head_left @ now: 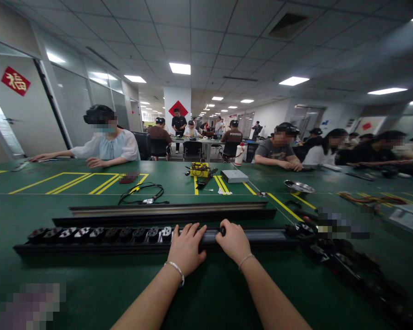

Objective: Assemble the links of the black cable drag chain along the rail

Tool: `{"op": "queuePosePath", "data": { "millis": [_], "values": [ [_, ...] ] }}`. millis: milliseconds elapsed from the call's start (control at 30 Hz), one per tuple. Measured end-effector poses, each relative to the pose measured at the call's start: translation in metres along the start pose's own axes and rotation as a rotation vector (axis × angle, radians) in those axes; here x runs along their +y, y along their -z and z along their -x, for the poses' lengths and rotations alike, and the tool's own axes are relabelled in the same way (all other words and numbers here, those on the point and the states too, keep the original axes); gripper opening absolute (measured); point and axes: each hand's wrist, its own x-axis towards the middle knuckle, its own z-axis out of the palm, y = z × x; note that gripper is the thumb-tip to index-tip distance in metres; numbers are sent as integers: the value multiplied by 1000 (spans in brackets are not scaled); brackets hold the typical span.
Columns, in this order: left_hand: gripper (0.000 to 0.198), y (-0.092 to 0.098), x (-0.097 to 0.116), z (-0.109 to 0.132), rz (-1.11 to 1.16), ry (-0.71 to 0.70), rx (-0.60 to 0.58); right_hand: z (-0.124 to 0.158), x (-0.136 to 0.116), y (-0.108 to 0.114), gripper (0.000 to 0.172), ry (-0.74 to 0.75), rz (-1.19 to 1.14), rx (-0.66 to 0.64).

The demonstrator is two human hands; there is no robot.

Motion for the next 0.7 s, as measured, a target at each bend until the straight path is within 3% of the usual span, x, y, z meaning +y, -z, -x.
{"op": "queuePosePath", "data": {
  "millis": [700],
  "values": [
    [61,-4,-1,0,7,-4,30,4,-1,5,12,-39,10,0]
  ]
}}
